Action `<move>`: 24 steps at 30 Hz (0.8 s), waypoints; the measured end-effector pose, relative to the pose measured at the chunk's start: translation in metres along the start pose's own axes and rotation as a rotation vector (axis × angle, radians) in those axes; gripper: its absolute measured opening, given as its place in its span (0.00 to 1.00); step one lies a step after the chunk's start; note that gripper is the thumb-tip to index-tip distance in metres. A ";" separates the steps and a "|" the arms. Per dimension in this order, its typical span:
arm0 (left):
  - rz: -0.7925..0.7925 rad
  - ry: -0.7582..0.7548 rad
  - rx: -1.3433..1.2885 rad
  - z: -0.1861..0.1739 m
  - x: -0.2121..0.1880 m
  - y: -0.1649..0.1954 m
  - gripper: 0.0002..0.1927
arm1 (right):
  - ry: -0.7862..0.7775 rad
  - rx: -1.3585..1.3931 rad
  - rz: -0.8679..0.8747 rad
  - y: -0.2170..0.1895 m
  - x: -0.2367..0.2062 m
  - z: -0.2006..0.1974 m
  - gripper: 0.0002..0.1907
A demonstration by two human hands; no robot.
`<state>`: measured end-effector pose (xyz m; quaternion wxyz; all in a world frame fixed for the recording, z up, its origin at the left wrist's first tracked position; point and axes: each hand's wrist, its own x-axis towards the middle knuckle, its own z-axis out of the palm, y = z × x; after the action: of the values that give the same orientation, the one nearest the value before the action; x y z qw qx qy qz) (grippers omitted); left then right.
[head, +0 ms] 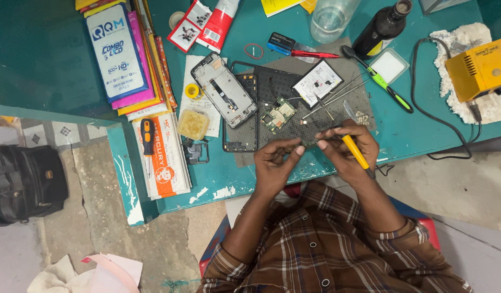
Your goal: The person works on a disassembled smartphone motherboard at a repair bench, using a soldering iron on the board, then brushing the board and applying liquid from a dark bottle onto it. They handle a small component by hand and with tweezers, repositioning the board on the mat as they work.
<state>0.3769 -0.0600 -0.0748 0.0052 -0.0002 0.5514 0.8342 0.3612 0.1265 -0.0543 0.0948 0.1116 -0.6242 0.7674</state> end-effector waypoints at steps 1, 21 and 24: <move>-0.019 0.014 0.010 0.000 0.000 0.001 0.11 | -0.006 0.008 0.001 0.001 0.000 0.000 0.20; 0.023 0.014 0.081 0.013 0.000 -0.012 0.12 | -0.047 -0.023 -0.010 0.007 -0.002 -0.021 0.21; 0.026 0.011 0.030 0.012 0.000 -0.010 0.11 | -0.089 -0.003 -0.006 0.005 -0.004 -0.020 0.21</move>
<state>0.3772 -0.0450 -0.0789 -0.0087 0.0024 0.5639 0.8258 0.3626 0.1447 -0.0636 0.0695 0.1473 -0.6287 0.7604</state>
